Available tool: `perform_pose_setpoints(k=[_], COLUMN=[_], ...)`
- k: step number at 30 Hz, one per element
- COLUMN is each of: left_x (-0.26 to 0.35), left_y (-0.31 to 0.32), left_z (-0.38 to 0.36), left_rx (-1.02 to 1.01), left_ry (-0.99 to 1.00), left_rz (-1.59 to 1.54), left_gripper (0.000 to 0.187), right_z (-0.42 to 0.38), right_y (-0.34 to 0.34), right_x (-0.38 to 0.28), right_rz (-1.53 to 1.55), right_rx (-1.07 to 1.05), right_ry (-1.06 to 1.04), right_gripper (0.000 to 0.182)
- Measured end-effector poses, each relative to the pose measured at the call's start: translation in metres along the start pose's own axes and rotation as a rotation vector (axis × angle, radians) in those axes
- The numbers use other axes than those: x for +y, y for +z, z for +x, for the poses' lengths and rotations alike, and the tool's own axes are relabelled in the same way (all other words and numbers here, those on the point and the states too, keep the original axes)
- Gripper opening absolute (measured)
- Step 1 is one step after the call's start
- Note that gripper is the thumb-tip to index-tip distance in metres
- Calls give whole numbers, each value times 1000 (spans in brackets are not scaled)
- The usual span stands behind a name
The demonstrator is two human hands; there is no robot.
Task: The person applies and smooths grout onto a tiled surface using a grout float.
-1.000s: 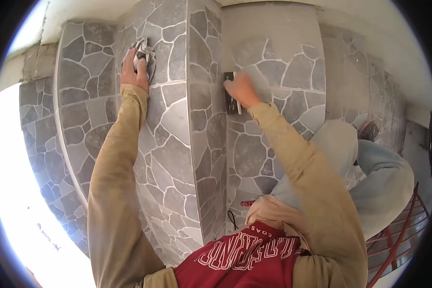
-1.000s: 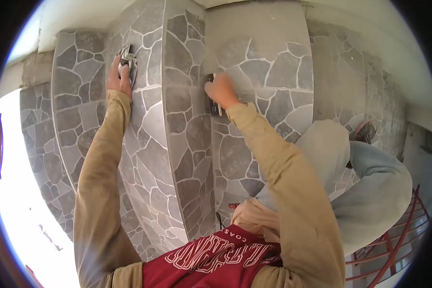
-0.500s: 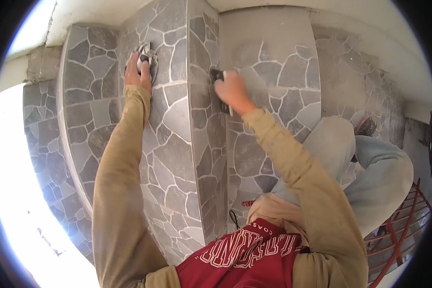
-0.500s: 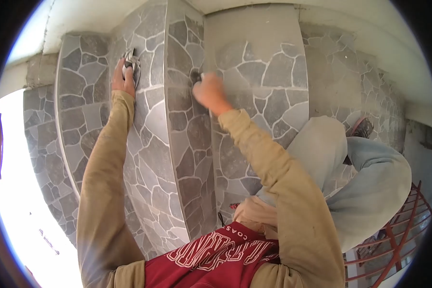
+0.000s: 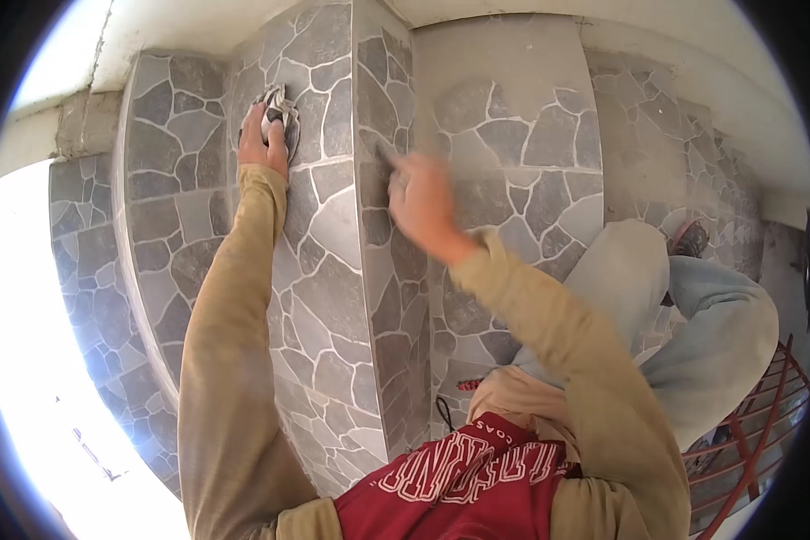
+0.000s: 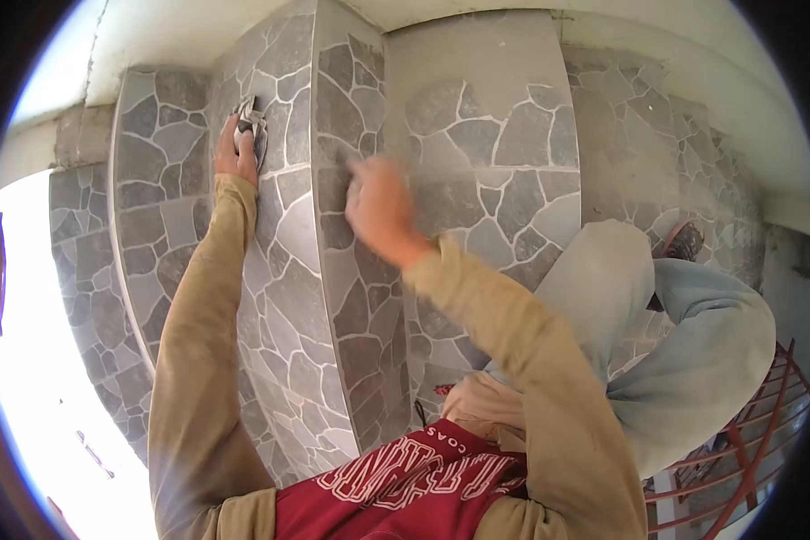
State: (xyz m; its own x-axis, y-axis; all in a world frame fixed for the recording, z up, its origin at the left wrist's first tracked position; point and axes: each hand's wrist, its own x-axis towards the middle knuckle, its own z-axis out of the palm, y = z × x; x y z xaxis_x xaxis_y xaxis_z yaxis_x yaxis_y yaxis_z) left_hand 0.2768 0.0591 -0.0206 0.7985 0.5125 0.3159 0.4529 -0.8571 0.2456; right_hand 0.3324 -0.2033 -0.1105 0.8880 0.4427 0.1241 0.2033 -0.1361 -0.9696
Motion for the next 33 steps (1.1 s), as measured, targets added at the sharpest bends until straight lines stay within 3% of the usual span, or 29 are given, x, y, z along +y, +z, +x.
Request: perform_pose_setpoints(k=[2, 5, 8, 15, 30, 33], left_x=[4, 10, 2, 6, 1, 8], left_y=[-1, -4, -2, -2, 0, -2], left_z=[-1, -4, 2, -1, 1, -3], left_rx=[-24, -14, -31, -28, -18, -24], left_ry=[-18, -34, -14, -21, -11, -42], left_rz=[-14, -18, 7, -22, -18, -48], left_gripper=[51, 52, 53, 52, 51, 51], right_z=[-33, -14, -34, -41, -51, -32], right_y=[-14, 1, -9, -13, -21, 6], right_x=[-34, 11, -4, -7, -31, 9], right_rz=[108, 105, 137, 200, 141, 84], right_rx=[-45, -6, -31, -52, -81, -24], right_ry=[-99, -45, -184, -267, -265, -286], right_gripper=[35, 46, 52, 59, 61, 58])
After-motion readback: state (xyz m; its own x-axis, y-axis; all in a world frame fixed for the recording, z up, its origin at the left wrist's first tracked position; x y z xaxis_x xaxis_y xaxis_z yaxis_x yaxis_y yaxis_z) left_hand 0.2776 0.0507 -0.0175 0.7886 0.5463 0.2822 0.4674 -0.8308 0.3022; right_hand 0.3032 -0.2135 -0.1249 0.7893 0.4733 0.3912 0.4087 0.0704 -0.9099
